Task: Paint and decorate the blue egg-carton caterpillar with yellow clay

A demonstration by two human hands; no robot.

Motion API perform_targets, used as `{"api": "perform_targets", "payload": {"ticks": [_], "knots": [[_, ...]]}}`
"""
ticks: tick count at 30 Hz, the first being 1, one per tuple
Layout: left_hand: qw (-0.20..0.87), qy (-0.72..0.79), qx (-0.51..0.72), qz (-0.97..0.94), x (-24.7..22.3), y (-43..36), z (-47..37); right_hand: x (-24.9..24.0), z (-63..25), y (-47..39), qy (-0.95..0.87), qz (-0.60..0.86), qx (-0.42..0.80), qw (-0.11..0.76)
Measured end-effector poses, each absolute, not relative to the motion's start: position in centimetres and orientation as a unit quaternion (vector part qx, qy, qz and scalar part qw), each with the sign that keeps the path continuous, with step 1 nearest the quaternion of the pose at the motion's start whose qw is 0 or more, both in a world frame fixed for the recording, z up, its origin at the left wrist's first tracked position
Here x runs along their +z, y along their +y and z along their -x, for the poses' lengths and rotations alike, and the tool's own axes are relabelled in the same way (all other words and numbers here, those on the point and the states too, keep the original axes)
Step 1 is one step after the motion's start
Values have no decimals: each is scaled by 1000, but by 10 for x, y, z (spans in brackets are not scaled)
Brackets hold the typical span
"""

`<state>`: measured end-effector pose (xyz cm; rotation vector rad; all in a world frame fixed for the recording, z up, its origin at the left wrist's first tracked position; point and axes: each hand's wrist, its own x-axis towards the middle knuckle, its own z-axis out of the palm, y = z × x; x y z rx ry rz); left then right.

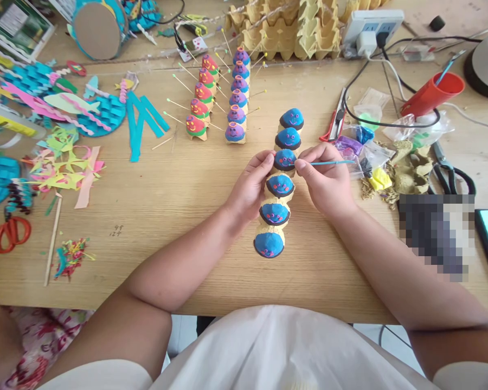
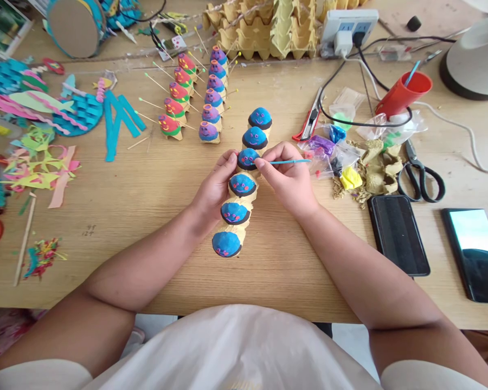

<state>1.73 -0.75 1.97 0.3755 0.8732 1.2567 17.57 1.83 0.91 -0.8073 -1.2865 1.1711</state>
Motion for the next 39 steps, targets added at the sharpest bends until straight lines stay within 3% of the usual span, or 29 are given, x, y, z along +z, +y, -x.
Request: {"api": "perform_targets", "payload": {"ticks": [39], "knots": [[705, 407, 558, -160, 16, -7, -16, 13, -174, 17, -556, 349, 498, 568]]}}
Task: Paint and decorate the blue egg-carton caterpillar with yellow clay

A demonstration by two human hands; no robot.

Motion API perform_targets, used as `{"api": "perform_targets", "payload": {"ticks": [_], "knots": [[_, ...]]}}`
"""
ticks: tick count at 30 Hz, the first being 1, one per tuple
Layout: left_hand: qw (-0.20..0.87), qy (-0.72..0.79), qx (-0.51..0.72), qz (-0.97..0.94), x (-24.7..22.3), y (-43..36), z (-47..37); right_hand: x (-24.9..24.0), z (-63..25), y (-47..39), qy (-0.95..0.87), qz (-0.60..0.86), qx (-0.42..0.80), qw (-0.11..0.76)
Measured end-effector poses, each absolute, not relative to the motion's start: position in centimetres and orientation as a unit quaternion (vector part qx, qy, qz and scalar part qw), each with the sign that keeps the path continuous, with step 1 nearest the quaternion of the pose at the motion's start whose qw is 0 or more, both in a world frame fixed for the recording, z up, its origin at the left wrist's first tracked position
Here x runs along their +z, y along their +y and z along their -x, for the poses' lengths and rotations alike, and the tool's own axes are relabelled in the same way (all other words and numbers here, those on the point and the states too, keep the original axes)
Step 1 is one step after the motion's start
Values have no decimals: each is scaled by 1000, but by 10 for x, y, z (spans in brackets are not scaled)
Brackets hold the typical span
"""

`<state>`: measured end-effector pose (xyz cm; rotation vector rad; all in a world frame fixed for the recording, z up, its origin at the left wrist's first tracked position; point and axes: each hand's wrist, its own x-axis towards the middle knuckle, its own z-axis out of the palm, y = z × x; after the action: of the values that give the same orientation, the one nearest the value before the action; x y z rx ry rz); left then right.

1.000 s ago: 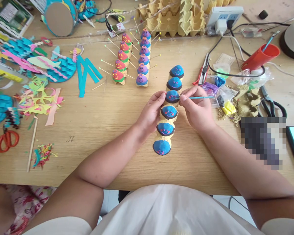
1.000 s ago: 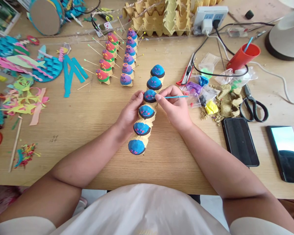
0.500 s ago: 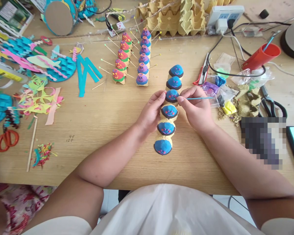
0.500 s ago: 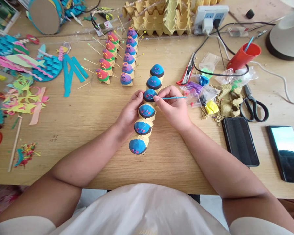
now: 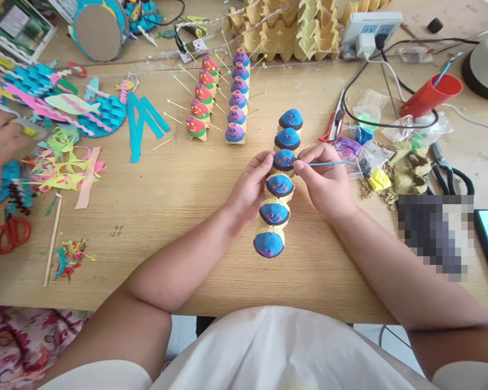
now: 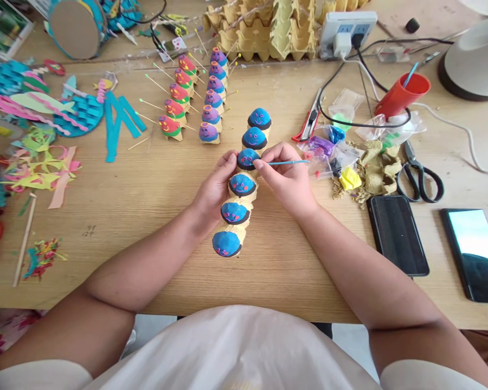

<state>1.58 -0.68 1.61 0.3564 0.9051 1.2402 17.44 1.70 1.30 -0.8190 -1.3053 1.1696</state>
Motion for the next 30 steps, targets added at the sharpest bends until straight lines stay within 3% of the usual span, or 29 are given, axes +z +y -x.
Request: {"api": "perform_targets", "payload": {"ticks": [21, 30], "knots": [[714, 380, 568, -152, 17, -8, -16, 2, -182, 28, -497, 389, 484, 607], [702, 396, 572, -153, 17, -6, -17, 12, -183, 21, -574, 428, 433, 548]]}}
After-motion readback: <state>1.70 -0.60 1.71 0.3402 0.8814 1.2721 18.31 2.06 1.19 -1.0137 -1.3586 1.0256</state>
